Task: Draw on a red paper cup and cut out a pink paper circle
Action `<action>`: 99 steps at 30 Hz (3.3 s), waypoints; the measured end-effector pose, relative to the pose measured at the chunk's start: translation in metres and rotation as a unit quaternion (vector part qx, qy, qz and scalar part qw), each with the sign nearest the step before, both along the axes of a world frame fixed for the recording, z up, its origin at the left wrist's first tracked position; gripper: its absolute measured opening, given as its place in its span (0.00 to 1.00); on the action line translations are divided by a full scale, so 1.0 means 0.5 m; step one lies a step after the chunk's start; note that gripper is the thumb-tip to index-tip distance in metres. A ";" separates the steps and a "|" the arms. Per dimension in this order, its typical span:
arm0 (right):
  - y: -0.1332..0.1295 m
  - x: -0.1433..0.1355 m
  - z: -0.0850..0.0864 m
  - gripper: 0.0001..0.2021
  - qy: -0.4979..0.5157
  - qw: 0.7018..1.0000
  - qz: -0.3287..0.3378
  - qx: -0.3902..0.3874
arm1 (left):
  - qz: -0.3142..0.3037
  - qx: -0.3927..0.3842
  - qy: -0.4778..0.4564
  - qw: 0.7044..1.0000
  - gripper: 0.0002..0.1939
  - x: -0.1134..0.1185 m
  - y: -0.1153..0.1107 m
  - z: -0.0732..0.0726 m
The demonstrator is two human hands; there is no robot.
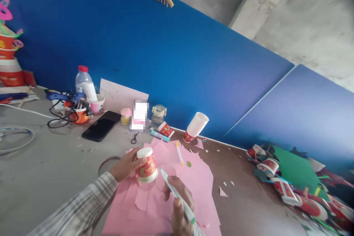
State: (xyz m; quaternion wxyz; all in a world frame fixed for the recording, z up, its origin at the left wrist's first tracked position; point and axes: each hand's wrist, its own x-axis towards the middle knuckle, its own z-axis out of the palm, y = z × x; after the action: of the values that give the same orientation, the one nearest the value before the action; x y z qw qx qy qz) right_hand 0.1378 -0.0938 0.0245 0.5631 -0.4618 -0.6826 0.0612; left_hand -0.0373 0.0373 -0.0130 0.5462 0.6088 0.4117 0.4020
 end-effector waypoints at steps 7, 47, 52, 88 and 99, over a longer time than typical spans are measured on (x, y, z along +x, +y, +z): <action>0.019 -0.006 -0.035 0.06 0.058 0.995 0.066 -0.052 | -0.020 0.008 0.013 1.000 0.31 0.001 -0.004 0.016; 0.028 -0.007 -0.047 0.12 -0.055 0.997 0.062 0.010 | -0.031 0.020 -0.009 0.999 0.29 0.001 -0.002 0.005; 0.025 -0.004 -0.049 0.11 -0.018 0.998 0.064 -0.013 | -0.032 0.041 0.003 0.999 0.29 0.002 -0.006 0.020; 0.033 -0.001 -0.052 0.10 -0.012 0.997 0.069 -0.017 | -0.023 0.051 0.002 0.998 0.27 0.002 -0.005 0.018; 0.032 0.000 -0.048 0.10 -0.014 0.998 0.061 -0.003 | -0.019 0.017 -0.003 1.000 0.31 0.002 -0.005 0.015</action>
State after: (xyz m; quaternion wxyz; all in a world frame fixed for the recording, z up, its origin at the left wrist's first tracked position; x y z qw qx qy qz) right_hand 0.1379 -0.0780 0.0006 0.5476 -0.4219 -0.7168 0.0909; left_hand -0.0361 0.0350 -0.0055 0.5448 0.6241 0.3916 0.4004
